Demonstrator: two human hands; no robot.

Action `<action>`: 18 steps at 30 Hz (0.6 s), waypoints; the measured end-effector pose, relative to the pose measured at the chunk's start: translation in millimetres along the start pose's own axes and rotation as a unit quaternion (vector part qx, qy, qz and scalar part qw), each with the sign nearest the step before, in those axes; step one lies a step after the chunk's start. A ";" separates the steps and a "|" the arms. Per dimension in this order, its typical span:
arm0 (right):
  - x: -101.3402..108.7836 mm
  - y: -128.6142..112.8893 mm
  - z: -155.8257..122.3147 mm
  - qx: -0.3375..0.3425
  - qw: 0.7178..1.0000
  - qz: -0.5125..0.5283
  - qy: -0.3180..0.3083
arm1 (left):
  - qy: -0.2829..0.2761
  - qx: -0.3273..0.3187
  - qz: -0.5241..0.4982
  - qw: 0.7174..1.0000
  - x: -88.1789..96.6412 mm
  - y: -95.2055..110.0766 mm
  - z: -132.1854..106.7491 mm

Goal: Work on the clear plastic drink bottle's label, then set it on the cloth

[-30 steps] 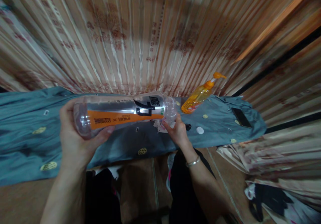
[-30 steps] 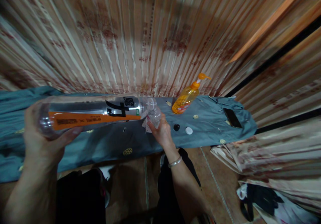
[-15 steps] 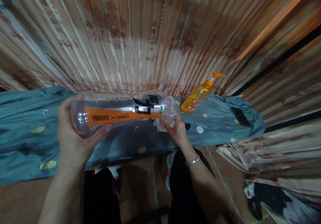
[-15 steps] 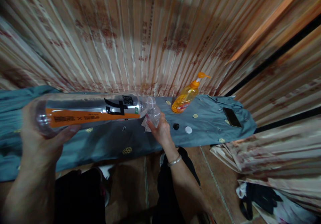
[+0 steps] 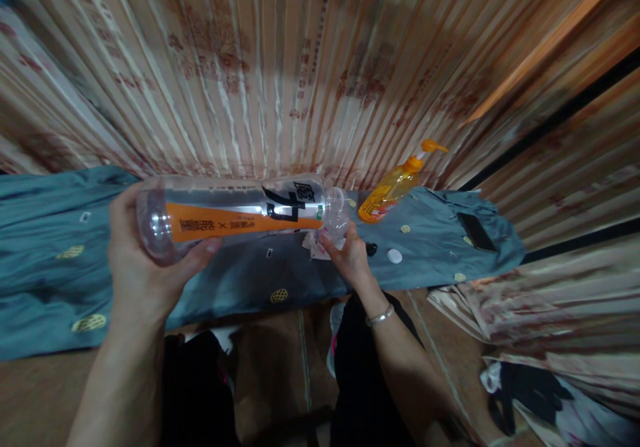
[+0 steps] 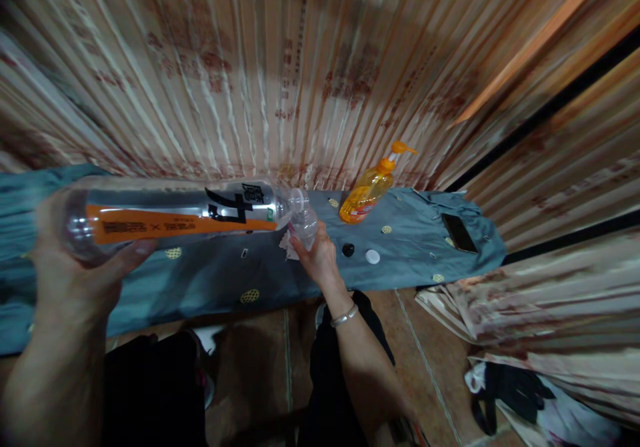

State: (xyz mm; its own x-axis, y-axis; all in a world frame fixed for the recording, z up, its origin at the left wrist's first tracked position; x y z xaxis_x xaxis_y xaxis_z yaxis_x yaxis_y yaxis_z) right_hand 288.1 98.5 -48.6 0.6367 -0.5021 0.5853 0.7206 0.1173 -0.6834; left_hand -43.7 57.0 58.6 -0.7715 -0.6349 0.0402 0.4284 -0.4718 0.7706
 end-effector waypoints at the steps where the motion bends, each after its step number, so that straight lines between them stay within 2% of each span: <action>1: 0.2 -0.1 0.2 -0.001 1.000 -0.001 0.000 | 0.001 0.001 -0.001 1.000 0.0 -0.2 0.0; 18: -0.8 0.3 -0.6 0.010 1.000 -0.006 -0.007 | -0.007 -0.013 -0.026 1.000 1.0 5.6 -0.6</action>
State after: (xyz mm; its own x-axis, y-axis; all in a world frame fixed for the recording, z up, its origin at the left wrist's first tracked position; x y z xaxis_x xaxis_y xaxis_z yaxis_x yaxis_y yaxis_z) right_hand 287.7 98.4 -49.6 0.6313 -0.4909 0.6003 0.7340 0.1285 -0.6669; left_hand -41.8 53.4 62.5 -0.7999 -0.6000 0.0092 0.3994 -0.5208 0.7545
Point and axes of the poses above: each hand's wrist, its own z-axis towards the middle knuckle, its own x-axis out of the back of the hand, y = z × x, the point moved 8 cm from there along z, towards the middle knuckle, and after that the axes turned 11 degrees about y, right-handed, at the moved point
